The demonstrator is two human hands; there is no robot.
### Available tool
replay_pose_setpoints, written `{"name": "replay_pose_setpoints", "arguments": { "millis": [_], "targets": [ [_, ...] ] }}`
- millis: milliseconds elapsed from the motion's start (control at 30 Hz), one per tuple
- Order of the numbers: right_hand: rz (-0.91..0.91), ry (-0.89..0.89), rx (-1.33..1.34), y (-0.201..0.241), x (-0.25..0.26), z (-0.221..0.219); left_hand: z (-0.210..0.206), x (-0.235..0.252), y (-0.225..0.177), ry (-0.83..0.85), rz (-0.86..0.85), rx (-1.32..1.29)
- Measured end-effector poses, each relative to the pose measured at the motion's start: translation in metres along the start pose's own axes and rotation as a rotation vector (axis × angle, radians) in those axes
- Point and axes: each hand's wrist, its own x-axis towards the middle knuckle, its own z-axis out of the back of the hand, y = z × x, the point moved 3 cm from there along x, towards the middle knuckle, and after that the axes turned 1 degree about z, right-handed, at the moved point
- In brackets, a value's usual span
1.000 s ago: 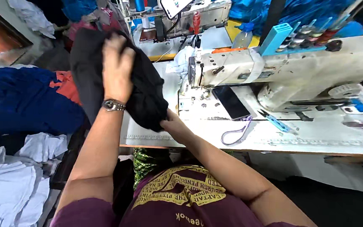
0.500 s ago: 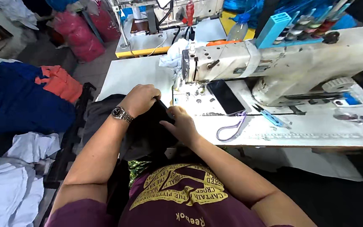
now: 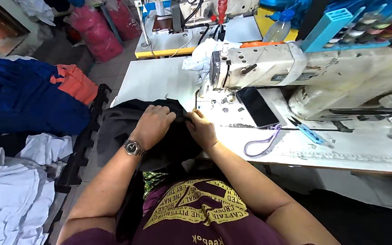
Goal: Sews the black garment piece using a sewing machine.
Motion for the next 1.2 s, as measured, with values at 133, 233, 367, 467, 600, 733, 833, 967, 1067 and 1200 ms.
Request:
{"name": "replay_pose_setpoints", "arguments": {
  "millis": [133,233,367,467,600,733,833,967,1067,1200],
  "targets": [
    [0.041,-0.065,0.015,0.004,0.003,-0.001,0.002,-0.003,-0.005,0.012,-0.003,-0.016],
    [0.034,-0.060,0.032,0.002,0.002,0.000,0.002,-0.006,-0.007,0.043,-0.002,-0.044],
    [0.035,-0.062,0.038,0.002,0.001,0.000,0.001,-0.009,-0.009,0.043,-0.002,-0.063],
    [0.042,-0.065,0.050,0.001,0.000,-0.001,0.004,-0.009,-0.008,0.007,0.007,-0.071],
    [0.040,-0.037,0.102,-0.002,0.000,-0.005,0.008,-0.004,-0.001,-0.058,0.052,-0.110],
    [-0.257,0.225,0.689,0.008,-0.002,0.001,0.015,0.018,0.017,-0.160,0.126,-0.184],
    [-0.722,0.404,1.371,0.020,-0.012,0.007,0.003,0.044,0.025,-0.123,0.161,-0.335],
    [-0.756,0.257,1.004,-0.006,-0.023,0.021,-0.036,0.086,0.015,0.044,0.221,-0.383],
    [-0.537,0.218,0.237,-0.015,-0.027,0.040,-0.061,0.112,0.000,0.123,0.229,-0.397],
    [-0.348,0.356,-0.209,-0.026,-0.024,0.051,-0.082,0.136,-0.018,0.279,0.256,-0.315]
  ]
}}
